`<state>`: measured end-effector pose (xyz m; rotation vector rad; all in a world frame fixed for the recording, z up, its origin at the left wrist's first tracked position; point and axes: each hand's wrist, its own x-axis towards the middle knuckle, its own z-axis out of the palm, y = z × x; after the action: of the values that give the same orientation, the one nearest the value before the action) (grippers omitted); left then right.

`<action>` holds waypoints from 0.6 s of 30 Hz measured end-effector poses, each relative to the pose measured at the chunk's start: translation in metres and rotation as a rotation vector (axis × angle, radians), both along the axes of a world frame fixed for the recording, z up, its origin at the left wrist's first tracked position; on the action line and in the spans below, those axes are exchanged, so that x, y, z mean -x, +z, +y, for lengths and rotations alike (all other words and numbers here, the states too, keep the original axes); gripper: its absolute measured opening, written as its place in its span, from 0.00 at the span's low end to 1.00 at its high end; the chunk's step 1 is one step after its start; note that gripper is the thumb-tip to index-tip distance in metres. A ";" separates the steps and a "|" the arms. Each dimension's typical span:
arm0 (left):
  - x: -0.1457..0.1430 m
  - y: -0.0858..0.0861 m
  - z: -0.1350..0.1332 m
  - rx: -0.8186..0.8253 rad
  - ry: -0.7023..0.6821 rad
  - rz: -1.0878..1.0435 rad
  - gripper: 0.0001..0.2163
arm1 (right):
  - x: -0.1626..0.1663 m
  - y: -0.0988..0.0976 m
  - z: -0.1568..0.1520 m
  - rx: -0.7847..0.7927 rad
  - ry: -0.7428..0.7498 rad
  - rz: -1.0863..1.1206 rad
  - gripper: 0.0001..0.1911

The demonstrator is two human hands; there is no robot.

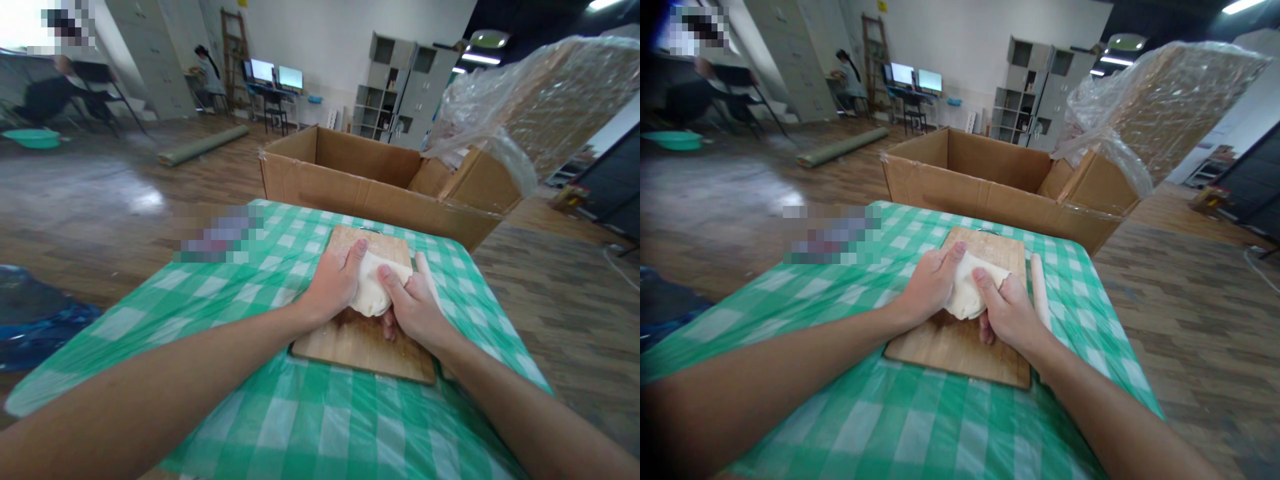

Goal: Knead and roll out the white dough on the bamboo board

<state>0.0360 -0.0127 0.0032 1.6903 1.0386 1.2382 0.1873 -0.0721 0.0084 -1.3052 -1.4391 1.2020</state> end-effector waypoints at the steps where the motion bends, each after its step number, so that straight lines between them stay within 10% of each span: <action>1: 0.001 0.000 0.001 0.008 0.001 0.005 0.29 | -0.001 -0.001 0.001 0.014 0.018 0.023 0.35; 18: 0.003 -0.009 0.008 0.165 -0.080 -0.230 0.29 | -0.005 -0.005 0.006 -0.037 0.059 0.136 0.30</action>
<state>0.0333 -0.0052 -0.0061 1.4140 0.8994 1.2268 0.1925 -0.0662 0.0037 -1.1406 -1.4033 1.2715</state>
